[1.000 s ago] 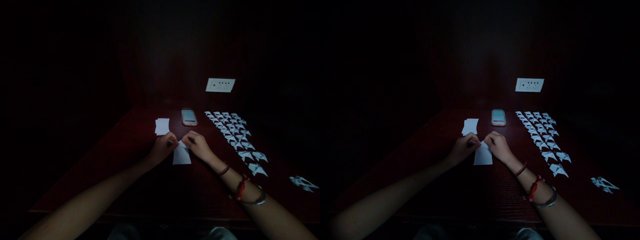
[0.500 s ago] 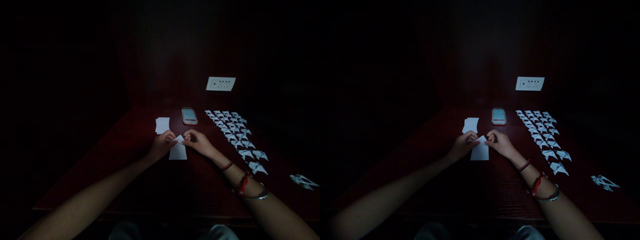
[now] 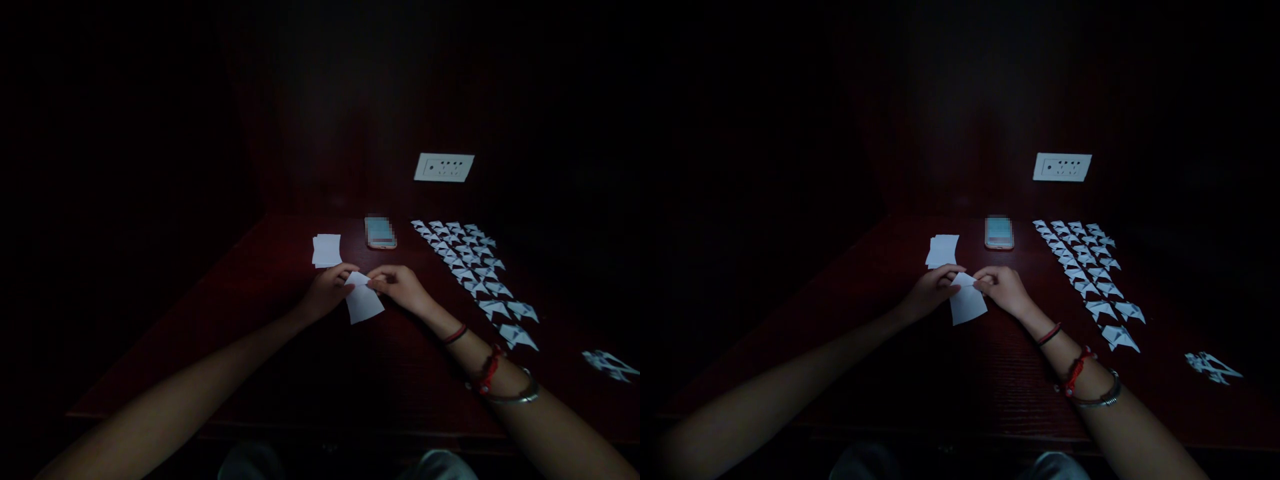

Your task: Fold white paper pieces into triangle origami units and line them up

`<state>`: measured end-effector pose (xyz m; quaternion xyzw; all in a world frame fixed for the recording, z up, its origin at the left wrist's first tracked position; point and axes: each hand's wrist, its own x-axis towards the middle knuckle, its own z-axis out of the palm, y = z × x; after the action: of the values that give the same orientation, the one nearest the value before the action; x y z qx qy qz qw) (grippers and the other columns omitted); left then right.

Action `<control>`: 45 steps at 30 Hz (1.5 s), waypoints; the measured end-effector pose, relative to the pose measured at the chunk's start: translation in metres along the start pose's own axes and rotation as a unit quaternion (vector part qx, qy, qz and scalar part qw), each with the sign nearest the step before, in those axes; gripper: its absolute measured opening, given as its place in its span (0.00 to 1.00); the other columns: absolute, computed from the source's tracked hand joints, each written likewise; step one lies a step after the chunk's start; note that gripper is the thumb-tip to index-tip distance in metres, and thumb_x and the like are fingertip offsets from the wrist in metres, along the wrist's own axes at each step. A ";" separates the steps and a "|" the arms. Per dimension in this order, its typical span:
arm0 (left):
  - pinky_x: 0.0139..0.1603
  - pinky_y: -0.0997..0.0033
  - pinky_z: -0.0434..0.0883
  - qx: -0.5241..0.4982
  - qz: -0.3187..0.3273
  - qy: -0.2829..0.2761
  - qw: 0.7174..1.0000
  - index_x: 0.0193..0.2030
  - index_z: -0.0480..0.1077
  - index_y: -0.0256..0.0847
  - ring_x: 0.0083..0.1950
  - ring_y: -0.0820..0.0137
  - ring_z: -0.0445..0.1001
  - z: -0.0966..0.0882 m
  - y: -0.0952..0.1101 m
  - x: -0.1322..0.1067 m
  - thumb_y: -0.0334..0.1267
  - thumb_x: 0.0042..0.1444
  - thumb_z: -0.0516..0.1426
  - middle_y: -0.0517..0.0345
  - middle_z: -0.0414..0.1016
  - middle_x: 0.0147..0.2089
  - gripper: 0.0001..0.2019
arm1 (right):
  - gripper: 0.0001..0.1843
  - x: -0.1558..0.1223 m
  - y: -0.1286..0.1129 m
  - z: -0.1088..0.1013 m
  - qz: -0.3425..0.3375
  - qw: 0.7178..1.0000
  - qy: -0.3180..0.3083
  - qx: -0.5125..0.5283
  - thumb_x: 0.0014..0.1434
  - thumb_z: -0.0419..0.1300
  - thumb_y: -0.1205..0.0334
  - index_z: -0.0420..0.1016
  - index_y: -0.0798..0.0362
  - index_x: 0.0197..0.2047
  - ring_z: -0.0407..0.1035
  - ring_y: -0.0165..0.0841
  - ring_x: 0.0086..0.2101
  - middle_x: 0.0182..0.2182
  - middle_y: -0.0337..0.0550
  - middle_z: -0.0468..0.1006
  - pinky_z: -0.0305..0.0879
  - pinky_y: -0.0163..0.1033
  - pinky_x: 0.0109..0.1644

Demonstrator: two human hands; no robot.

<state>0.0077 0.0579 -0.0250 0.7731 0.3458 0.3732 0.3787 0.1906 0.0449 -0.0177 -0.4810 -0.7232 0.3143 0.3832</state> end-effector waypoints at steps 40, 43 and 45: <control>0.33 0.75 0.67 0.108 0.065 0.034 0.991 0.33 0.60 0.40 0.32 0.75 0.68 0.003 0.019 -0.003 0.34 0.49 0.52 0.61 0.68 0.31 0.04 | 0.07 -0.005 -0.027 -0.003 -0.187 0.939 0.012 -0.288 0.54 0.51 0.65 0.70 0.53 0.31 0.61 0.31 0.32 0.27 0.41 0.69 0.51 0.36 0.36; 0.30 0.77 0.65 0.120 0.071 0.037 0.990 0.32 0.60 0.40 0.30 0.77 0.67 0.002 0.023 -0.005 0.34 0.50 0.51 0.62 0.67 0.29 0.02 | 0.07 -0.006 -0.029 -0.004 -0.185 0.942 0.005 -0.281 0.54 0.50 0.64 0.68 0.53 0.32 0.60 0.31 0.33 0.29 0.41 0.69 0.51 0.36 0.35; 0.30 0.78 0.64 0.136 0.082 0.041 0.986 0.31 0.60 0.40 0.30 0.77 0.66 0.001 0.026 -0.005 0.34 0.50 0.52 0.63 0.67 0.28 0.03 | 0.06 -0.007 -0.030 -0.005 -0.194 0.938 -0.003 -0.286 0.54 0.51 0.62 0.68 0.53 0.33 0.59 0.31 0.34 0.30 0.41 0.68 0.50 0.36 0.36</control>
<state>0.0127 0.0407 -0.0050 0.8274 0.3442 0.3833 0.2237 0.1831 0.0284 0.0078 -0.4199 -0.8630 0.0152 0.2805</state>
